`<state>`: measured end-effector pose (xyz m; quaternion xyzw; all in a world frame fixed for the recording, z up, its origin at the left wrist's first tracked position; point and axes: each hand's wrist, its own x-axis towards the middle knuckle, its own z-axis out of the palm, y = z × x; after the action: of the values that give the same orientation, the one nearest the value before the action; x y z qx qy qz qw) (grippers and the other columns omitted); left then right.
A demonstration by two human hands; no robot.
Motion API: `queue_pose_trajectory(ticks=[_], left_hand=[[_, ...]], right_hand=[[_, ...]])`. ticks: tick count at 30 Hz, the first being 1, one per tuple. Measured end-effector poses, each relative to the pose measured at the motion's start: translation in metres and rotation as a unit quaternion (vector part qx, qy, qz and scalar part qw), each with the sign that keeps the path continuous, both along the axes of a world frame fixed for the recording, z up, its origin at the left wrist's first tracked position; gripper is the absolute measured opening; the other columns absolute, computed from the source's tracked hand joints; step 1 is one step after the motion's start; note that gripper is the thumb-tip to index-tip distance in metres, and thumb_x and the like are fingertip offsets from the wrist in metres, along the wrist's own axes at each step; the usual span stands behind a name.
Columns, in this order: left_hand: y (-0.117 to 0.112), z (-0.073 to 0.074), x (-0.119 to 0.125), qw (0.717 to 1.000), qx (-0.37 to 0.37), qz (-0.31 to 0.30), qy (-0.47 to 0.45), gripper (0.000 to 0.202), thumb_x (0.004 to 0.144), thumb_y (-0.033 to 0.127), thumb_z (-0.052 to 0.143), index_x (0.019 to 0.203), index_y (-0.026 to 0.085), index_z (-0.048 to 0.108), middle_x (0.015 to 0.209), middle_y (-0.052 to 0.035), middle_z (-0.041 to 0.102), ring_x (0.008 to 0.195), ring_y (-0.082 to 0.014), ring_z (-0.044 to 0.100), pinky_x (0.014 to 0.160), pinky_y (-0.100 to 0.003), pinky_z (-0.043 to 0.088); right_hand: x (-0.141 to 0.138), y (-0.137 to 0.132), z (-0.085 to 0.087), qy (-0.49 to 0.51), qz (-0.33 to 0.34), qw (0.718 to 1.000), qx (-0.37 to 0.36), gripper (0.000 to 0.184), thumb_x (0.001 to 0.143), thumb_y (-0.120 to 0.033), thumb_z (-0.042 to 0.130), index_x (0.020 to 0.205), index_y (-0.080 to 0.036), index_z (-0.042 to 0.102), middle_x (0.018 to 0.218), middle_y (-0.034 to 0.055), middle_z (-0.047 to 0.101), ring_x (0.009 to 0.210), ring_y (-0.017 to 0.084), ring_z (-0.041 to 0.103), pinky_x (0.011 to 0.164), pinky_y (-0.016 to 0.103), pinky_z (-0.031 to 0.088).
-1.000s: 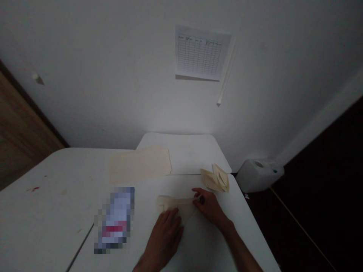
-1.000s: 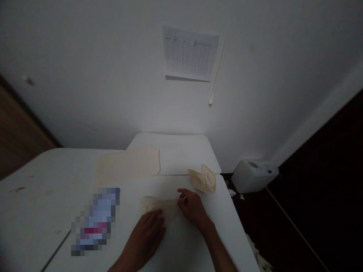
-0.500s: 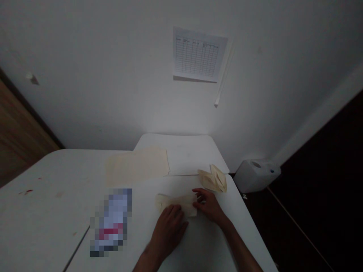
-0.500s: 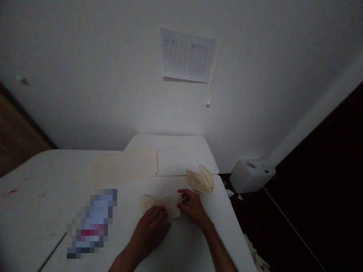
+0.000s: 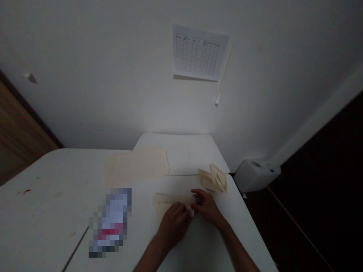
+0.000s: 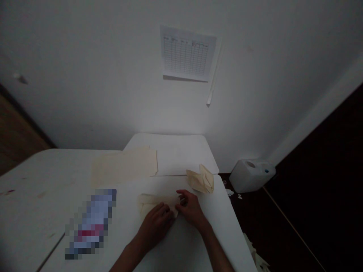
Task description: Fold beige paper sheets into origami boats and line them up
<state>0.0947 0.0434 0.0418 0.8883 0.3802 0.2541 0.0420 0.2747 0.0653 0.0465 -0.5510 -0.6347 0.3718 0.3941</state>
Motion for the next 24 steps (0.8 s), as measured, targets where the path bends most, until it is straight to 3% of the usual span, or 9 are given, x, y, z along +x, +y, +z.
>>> queue_pose_trajectory(ticks=[3, 9, 16, 24], left_hand=[[0.0, -0.002, 0.001, 0.999, -0.026, 0.015, -0.018, 0.014, 0.085, 0.013, 0.054, 0.076, 0.021, 0.06, 0.08, -0.0032, 0.06, 0.075, -0.017, 0.056, 0.068, -0.029, 0.048], [0.005, -0.002, 0.002, 0.994, -0.078, 0.051, -0.063, 0.013, 0.083, 0.016, 0.056, 0.074, 0.02, 0.064, 0.08, -0.0032, 0.061, 0.077, -0.017, 0.059, 0.068, -0.028, 0.048], [0.008, -0.001, 0.003, 0.985, -0.121, 0.084, -0.091, 0.016, 0.085, 0.02, 0.056, 0.073, 0.021, 0.067, 0.081, -0.0031, 0.063, 0.079, -0.0176, 0.061, 0.072, -0.029, 0.049], [0.01, -0.002, 0.002, 0.98, -0.144, 0.085, -0.106, 0.015, 0.083, 0.016, 0.055, 0.071, 0.02, 0.063, 0.079, -0.0027, 0.062, 0.078, -0.0173, 0.061, 0.072, -0.029, 0.049]], right_hand=[[-0.001, -0.002, 0.002, -0.005, -0.01, 1.0, 0.015, 0.042, 0.07, -0.016, 0.063, 0.113, -0.018, 0.063, 0.091, 0.0041, 0.067, 0.068, 0.014, 0.063, 0.065, 0.028, 0.054], [0.006, -0.023, 0.003, -0.054, -0.101, 0.986, 0.121, 0.024, 0.084, -0.024, 0.054, 0.106, -0.018, 0.064, 0.09, 0.0064, 0.067, 0.072, 0.017, 0.064, 0.064, 0.029, 0.054], [0.005, -0.059, -0.004, -0.163, -0.046, 0.969, 0.178, 0.02, 0.089, -0.013, 0.048, 0.096, -0.021, 0.064, 0.09, 0.0059, 0.064, 0.086, 0.02, 0.061, 0.078, 0.033, 0.051], [-0.002, -0.068, -0.01, -0.266, -0.001, 0.949, 0.172, 0.031, 0.087, -0.006, 0.047, 0.106, -0.023, 0.064, 0.093, 0.0064, 0.06, 0.09, 0.022, 0.054, 0.083, 0.038, 0.045]])
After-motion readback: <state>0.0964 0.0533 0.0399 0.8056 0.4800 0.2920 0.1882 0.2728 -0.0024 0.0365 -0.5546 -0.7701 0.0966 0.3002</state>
